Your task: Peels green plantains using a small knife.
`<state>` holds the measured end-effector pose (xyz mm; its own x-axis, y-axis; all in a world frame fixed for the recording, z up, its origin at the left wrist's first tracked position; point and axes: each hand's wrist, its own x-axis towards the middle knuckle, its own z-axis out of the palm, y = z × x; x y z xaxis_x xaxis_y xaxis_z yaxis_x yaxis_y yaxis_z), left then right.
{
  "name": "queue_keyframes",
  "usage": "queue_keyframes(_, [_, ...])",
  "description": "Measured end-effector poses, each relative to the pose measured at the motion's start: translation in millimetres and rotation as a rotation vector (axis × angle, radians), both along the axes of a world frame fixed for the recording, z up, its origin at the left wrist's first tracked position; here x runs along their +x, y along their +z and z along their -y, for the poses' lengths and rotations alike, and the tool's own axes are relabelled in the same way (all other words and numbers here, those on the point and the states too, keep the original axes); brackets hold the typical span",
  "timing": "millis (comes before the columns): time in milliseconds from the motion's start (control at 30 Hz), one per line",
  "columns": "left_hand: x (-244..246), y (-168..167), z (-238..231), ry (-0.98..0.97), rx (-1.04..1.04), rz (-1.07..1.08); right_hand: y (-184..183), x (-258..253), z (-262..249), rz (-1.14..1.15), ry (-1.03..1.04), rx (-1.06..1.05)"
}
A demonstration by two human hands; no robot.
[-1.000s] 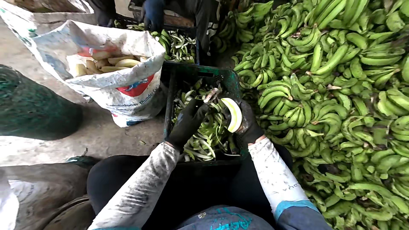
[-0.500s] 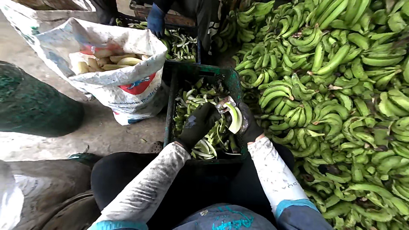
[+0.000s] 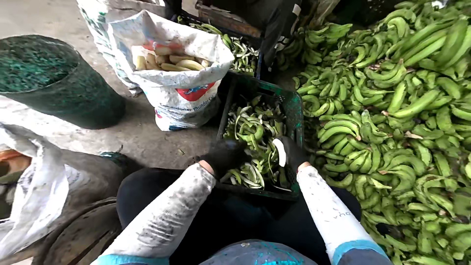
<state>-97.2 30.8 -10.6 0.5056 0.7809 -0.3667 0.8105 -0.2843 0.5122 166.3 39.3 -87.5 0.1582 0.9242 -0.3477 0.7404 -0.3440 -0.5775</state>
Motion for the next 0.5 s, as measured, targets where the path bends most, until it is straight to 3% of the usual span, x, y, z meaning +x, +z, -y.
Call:
queue_keyframes(100, [13, -9, 13, -0.143, -0.161, -0.212, 15, -37, -38, 0.302, 0.293, -0.149])
queue_keyframes(133, [17, -10, 15, -0.178, -0.176, -0.22, 29, -53, -52, 0.268, 0.325, -0.089])
queue_keyframes(167, [20, -10, 16, -0.203, -0.177, -0.211, 43, -69, -70, 0.122, 0.288, 0.0])
queue_keyframes(267, [25, -6, 15, -0.232, -0.171, -0.185, 105, -127, -124, -0.723, -0.007, 0.159])
queue_keyframes(333, [24, -5, 13, -0.219, -0.151, -0.171, 144, -149, -149, -0.889, -0.033, 0.222])
queue_keyframes(367, [22, -4, 12, -0.208, -0.145, -0.163, 156, -152, -156, -0.783, 0.005, 0.267])
queue_keyframes(433, [18, -2, 9, -0.182, -0.133, -0.144, 157, -144, -162, -0.32, 0.112, 0.355])
queue_keyframes(500, [15, -2, 8, -0.168, -0.126, -0.137, 127, -118, -151, 0.124, 0.258, 0.314])
